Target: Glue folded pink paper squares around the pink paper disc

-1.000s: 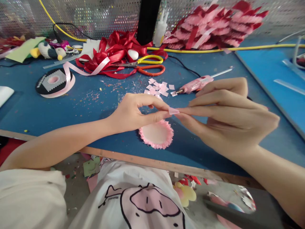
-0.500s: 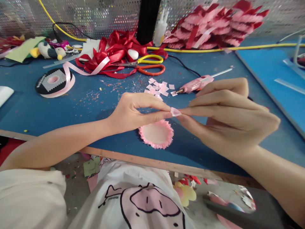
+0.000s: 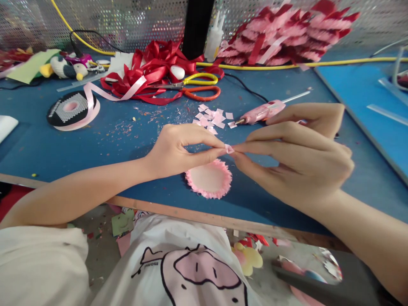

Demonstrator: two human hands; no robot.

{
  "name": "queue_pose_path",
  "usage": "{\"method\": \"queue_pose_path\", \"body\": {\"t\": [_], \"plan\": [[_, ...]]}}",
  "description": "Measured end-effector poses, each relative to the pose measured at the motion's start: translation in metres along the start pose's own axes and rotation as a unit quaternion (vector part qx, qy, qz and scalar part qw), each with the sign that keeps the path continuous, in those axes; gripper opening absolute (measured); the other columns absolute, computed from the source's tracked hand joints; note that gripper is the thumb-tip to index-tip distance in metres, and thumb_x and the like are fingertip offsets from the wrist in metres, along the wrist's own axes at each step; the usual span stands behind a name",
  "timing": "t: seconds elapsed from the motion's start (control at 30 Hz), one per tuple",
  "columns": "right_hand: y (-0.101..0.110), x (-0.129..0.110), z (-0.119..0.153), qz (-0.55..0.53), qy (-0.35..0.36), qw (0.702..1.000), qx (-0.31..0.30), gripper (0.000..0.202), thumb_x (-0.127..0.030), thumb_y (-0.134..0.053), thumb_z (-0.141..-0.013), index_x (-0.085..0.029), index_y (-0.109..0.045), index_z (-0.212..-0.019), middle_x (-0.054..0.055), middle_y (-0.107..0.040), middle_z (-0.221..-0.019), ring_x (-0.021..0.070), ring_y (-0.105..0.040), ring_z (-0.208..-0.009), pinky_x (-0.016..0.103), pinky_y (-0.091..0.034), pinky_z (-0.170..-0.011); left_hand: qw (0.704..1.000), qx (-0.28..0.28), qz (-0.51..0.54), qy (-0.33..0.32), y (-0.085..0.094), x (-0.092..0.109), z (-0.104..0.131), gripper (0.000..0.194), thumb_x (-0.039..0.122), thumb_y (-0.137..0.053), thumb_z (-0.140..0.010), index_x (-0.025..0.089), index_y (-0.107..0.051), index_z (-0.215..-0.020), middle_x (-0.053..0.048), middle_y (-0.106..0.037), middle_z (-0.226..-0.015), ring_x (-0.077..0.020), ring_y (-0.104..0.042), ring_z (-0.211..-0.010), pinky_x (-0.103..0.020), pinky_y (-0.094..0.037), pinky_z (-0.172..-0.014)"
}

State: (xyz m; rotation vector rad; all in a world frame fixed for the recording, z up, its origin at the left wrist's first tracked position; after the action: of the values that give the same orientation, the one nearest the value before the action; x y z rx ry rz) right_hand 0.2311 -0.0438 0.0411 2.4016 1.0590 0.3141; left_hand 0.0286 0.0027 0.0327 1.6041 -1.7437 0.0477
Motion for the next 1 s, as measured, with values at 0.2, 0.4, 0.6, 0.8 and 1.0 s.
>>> {"method": "queue_pose_path", "body": {"t": [0.2,0.4,0.6,0.8,1.0], "plan": [[-0.0055,0.0003,0.0024,0.029,0.007,0.999,-0.026,0.018,-0.028,-0.084,-0.094,-0.035,-0.07,-0.101,-0.004,-0.078,-0.087,0.0278,-0.068,-0.106,0.049,-0.052,-0.082,0.997,-0.029,-0.072,-0.023,-0.0024,-0.0036,0.0021,0.014,0.028,-0.072,-0.102,0.024,-0.084,-0.096,-0.003,-0.087,-0.095,-0.0153,-0.082,-0.088,-0.029,-0.063,-0.086],[-0.0083,0.0005,0.0033,0.047,0.026,0.998,-0.045,0.016,-0.031,-0.083,-0.096,-0.032,-0.068,-0.103,-0.006,-0.08,-0.09,0.0278,-0.068,-0.109,0.05,-0.044,-0.085,0.983,-0.055,-0.153,-0.08,-0.0024,-0.0041,0.0042,0.015,0.025,-0.068,-0.104,0.022,-0.081,-0.098,-0.002,-0.087,-0.096,-0.0153,-0.083,-0.09,-0.029,-0.061,-0.087],[-0.0031,-0.0021,-0.0009,0.062,0.022,0.995,-0.071,0.01,-0.035,-0.084,-0.096,-0.031,-0.075,-0.1,-0.005,-0.08,-0.088,0.0257,-0.066,-0.109,0.048,-0.036,-0.083,0.973,-0.055,-0.183,-0.131,-0.0016,-0.0029,0.0049,0.013,0.019,-0.067,-0.103,0.019,-0.079,-0.098,-0.002,-0.087,-0.096,-0.0143,-0.082,-0.09,-0.027,-0.059,-0.085],[-0.0013,-0.0026,-0.0039,0.016,-0.009,0.995,-0.095,0.01,-0.033,-0.082,-0.097,-0.03,-0.073,-0.096,-0.001,-0.079,-0.09,0.0254,-0.066,-0.106,0.048,-0.043,-0.086,0.99,-0.08,-0.103,-0.059,-0.001,-0.0019,0.0012,0.015,0.022,-0.067,-0.104,0.019,-0.08,-0.097,-0.003,-0.086,-0.096,-0.0143,-0.081,-0.09,-0.027,-0.058,-0.087],[0.0006,-0.0029,-0.0056,-0.033,-0.053,0.995,-0.079,0.016,-0.028,-0.085,-0.094,-0.031,-0.071,-0.1,-0.002,-0.077,-0.092,0.0243,-0.067,-0.105,0.045,-0.051,-0.085,0.982,-0.1,0.072,0.142,-0.001,-0.0056,-0.0034,0.016,0.031,-0.074,-0.098,0.018,-0.081,-0.094,-0.003,-0.084,-0.09,-0.0127,-0.076,-0.085,-0.023,-0.055,-0.075]]}}
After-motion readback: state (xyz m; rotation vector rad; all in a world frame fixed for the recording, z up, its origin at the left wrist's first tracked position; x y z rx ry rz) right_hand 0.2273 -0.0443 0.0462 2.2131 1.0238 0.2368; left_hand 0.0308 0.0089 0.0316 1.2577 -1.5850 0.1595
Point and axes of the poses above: each hand's wrist, its own z-axis away from the middle knuckle, its own y-axis out of the back of the hand, x = y × z, the point moved 4 cm from there along -z, towards the middle knuckle
